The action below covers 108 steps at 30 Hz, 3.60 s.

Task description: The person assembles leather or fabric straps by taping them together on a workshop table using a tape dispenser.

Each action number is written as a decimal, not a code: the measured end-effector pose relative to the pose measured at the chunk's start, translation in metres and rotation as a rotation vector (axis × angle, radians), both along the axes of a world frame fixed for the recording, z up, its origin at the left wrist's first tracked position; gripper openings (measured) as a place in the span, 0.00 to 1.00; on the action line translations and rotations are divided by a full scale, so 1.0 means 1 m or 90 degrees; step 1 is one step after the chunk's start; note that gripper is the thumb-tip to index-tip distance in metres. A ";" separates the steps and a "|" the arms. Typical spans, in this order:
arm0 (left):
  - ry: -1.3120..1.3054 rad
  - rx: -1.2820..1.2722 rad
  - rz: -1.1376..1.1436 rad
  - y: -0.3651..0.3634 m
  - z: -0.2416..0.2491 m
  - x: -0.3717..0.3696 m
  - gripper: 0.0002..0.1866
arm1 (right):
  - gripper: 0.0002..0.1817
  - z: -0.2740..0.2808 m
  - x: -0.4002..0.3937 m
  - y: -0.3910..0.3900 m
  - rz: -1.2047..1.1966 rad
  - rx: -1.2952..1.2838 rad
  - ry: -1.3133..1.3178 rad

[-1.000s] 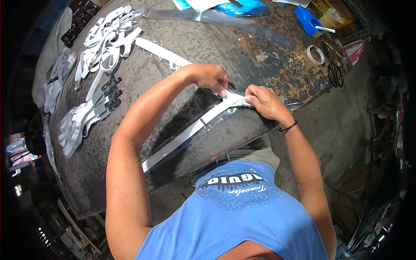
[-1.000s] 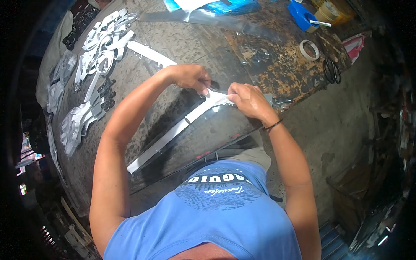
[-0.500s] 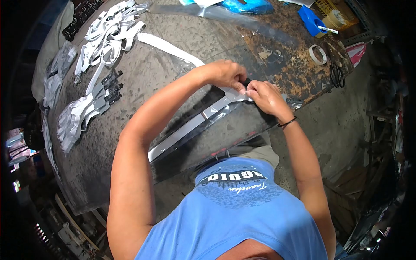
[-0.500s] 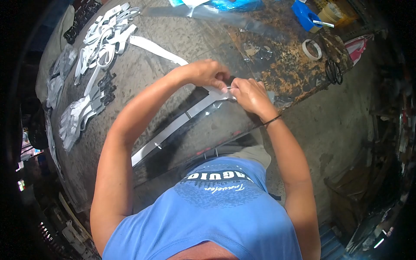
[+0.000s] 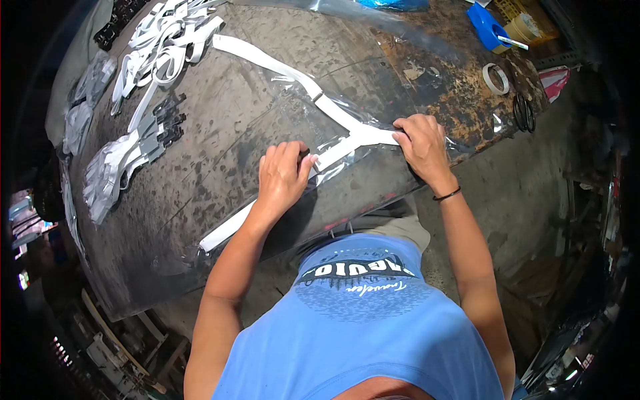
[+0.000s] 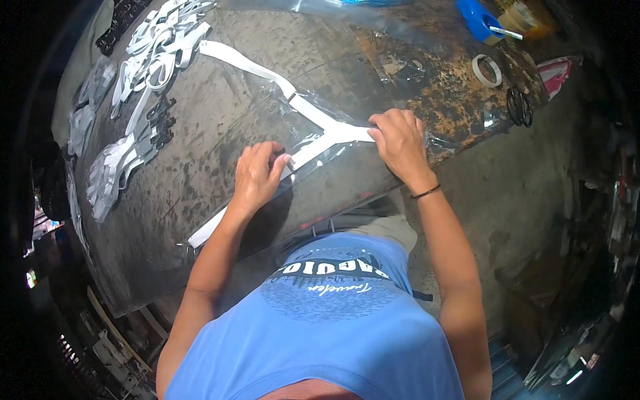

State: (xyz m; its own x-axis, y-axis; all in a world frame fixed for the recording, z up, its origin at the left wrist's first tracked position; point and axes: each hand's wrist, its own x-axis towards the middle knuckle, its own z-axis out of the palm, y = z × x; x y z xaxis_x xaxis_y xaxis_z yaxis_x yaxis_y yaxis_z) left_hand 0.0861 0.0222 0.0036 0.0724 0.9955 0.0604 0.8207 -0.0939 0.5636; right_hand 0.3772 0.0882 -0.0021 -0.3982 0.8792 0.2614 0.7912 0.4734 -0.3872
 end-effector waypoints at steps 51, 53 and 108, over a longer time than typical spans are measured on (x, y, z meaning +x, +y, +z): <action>0.088 0.147 -0.161 -0.006 -0.019 0.072 0.29 | 0.16 -0.004 -0.031 0.020 0.143 0.076 0.076; 0.107 0.149 -0.163 -0.005 -0.020 0.073 0.29 | 0.14 -0.010 -0.029 0.018 0.144 0.076 0.067; 0.038 -0.178 -0.368 0.134 0.011 0.053 0.10 | 0.16 0.018 -0.031 0.006 -0.044 -0.218 -0.042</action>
